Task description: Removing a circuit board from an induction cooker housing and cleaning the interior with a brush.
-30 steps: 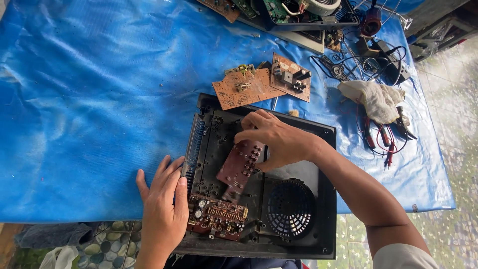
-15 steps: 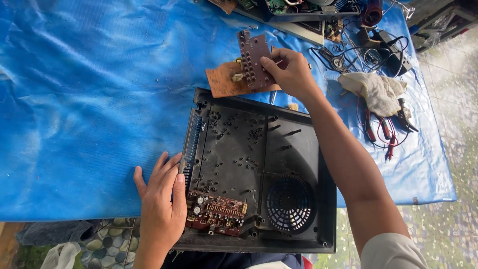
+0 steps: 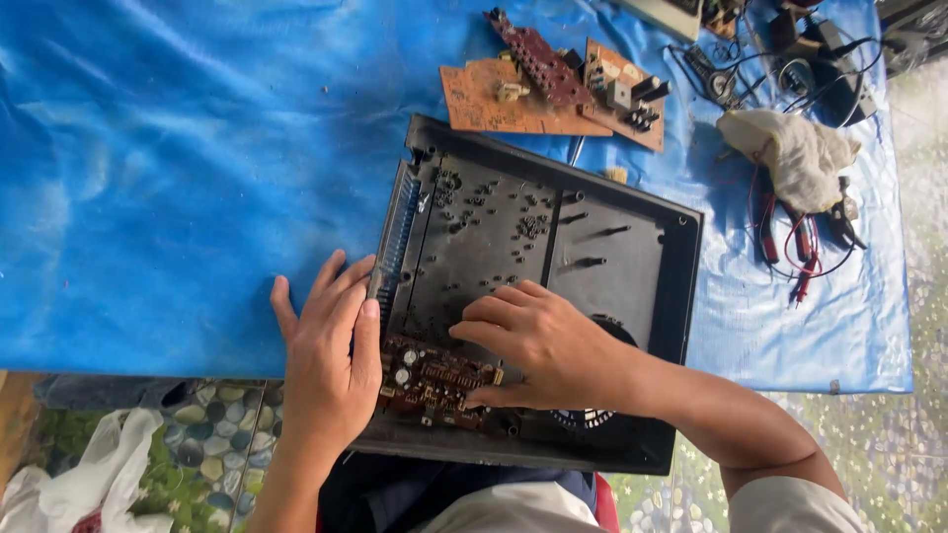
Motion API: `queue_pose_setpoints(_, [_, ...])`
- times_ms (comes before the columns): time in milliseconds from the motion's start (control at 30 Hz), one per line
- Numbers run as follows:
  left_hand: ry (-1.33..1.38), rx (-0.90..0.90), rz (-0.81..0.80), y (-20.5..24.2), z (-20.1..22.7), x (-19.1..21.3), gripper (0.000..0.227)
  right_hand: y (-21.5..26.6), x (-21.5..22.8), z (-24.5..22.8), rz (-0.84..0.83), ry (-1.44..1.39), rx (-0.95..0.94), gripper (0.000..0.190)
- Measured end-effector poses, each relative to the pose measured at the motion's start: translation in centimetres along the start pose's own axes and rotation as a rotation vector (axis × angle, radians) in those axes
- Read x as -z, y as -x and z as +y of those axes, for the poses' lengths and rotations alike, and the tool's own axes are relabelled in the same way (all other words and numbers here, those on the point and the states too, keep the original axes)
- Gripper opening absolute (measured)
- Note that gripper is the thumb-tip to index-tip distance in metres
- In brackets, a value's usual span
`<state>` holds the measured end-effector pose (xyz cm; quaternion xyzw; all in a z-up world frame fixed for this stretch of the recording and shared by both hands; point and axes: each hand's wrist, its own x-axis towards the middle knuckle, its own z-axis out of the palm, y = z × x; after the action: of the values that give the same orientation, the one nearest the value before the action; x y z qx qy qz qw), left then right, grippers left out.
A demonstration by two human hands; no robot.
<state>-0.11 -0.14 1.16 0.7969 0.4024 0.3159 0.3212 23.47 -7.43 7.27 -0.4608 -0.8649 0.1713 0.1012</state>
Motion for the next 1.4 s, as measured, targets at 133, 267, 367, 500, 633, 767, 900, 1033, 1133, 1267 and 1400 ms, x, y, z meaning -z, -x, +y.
queue_pose_setpoints(133, [0.027, 0.000, -0.008, 0.0, 0.2, 0.0, 0.036, 0.2, -1.3, -1.5, 0.069, -0.007, -0.042, 0.048])
queue_pose_setpoints(267, [0.026, 0.001, 0.008, 0.2, 0.0, -0.2, 0.035, -0.1, -0.2, -2.0, 0.039, -0.306, -0.174, 0.031])
queue_pose_setpoints(367, [0.037, 0.016, 0.011, 0.2, -0.1, -0.2, 0.036, -0.7, 1.4, -1.3, -0.067, -0.558, -0.250, 0.016])
queue_pose_setpoints(500, [0.032, 0.027, 0.011, 0.3, -0.2, -0.3, 0.038, -0.7, 3.6, 2.7, -0.065, -0.644, -0.167, 0.014])
queue_pose_setpoints(633, [0.037, 0.033, 0.016, 0.5, -0.2, -0.3, 0.040, -1.1, 8.1, 9.0, 0.088, -0.941, -0.187, 0.021])
queue_pose_setpoints(767, [0.026, 0.013, 0.008, 0.3, -0.2, -0.4, 0.040, -2.8, 10.1, 15.6, 0.429, -0.483, -0.786, 0.031])
queue_pose_setpoints(900, [0.024, 0.025, 0.015, 0.4, -0.3, -0.5, 0.039, -4.6, 9.0, 20.1, 0.417, -0.288, -0.675, 0.016])
queue_pose_setpoints(1033, [0.029, 0.027, 0.003, 0.5, 0.0, -0.3, 0.039, -5.5, 6.6, 24.8, 0.551, -0.251, -0.543, 0.010])
queue_pose_setpoints(1133, [0.028, 0.034, -0.004, 0.2, 0.0, -0.3, 0.040, -6.5, 5.7, 27.1, 0.705, 0.056, -0.535, 0.010])
queue_pose_setpoints(1267, [0.024, 0.028, 0.014, 0.5, -0.2, -0.3, 0.039, -7.8, 4.5, 26.6, 0.729, 0.310, -0.479, 0.018])
queue_pose_setpoints(1400, [0.048, 0.019, 0.018, 0.3, -0.1, -0.3, 0.039, -8.6, 5.3, 17.5, 0.668, 0.300, -0.121, 0.009])
